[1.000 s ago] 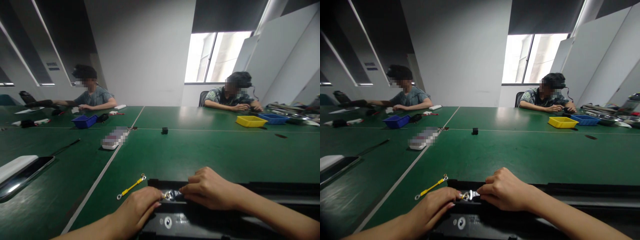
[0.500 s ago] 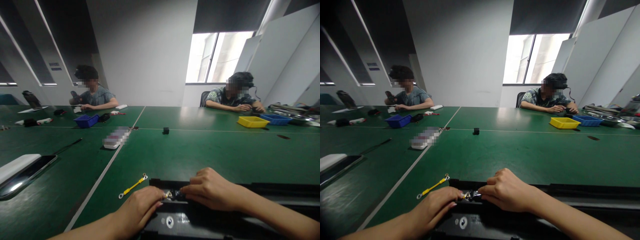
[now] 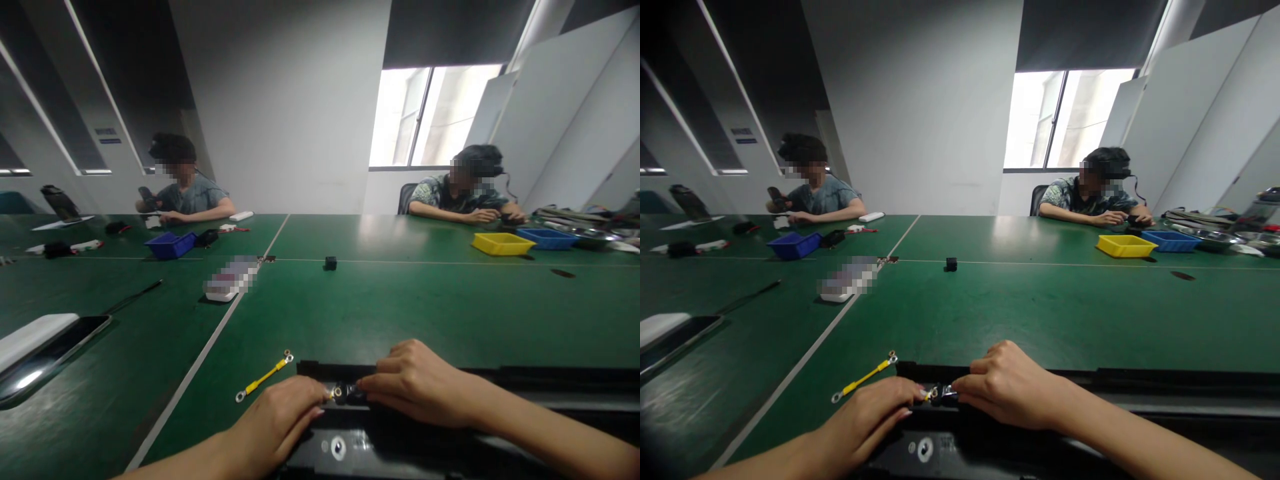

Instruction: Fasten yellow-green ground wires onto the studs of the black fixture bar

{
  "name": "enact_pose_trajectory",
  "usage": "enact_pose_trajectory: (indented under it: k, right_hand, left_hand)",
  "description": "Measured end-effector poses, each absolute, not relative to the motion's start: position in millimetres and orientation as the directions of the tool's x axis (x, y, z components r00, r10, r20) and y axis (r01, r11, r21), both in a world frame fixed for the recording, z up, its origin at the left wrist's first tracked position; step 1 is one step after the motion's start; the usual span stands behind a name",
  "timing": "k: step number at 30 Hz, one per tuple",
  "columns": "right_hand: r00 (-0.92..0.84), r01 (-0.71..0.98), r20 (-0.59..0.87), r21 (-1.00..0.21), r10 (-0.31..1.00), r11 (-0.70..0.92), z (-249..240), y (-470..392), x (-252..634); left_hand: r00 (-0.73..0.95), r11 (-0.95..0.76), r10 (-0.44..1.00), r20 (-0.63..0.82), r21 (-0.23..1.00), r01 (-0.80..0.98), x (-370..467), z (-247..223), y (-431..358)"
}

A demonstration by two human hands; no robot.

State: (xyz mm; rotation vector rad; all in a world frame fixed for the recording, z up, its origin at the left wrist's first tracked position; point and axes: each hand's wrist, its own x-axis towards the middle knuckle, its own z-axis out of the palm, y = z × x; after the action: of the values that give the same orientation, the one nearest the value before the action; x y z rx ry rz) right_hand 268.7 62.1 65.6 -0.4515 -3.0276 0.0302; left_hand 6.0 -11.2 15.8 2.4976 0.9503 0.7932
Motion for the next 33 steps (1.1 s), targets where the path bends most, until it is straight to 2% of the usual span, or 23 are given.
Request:
enact_pose_trajectory:
  k: [14, 25, 33]
  right_hand:
    - [-0.953, 0.278, 0.120, -0.028, 0.279, 0.960, 68.0, 62.5, 267.6]
    - [-0.950, 0.296, 0.096, -0.027, 0.297, 0.955, 66.6, 59.9, 268.6]
    - [-0.937, 0.317, 0.143, -0.029, 0.318, 0.948, 60.9, 58.9, 267.8]
  left_hand:
    - [0.618, -0.706, 0.696, 0.366, 0.506, 0.495, 6.2, 19.2, -11.4]
    - [0.618, -0.682, 0.713, 0.332, 0.532, 0.501, 5.2, 18.8, -12.4]
    - [0.615, -0.704, 0.697, 0.368, 0.514, 0.490, 6.7, 20.2, -12.3]
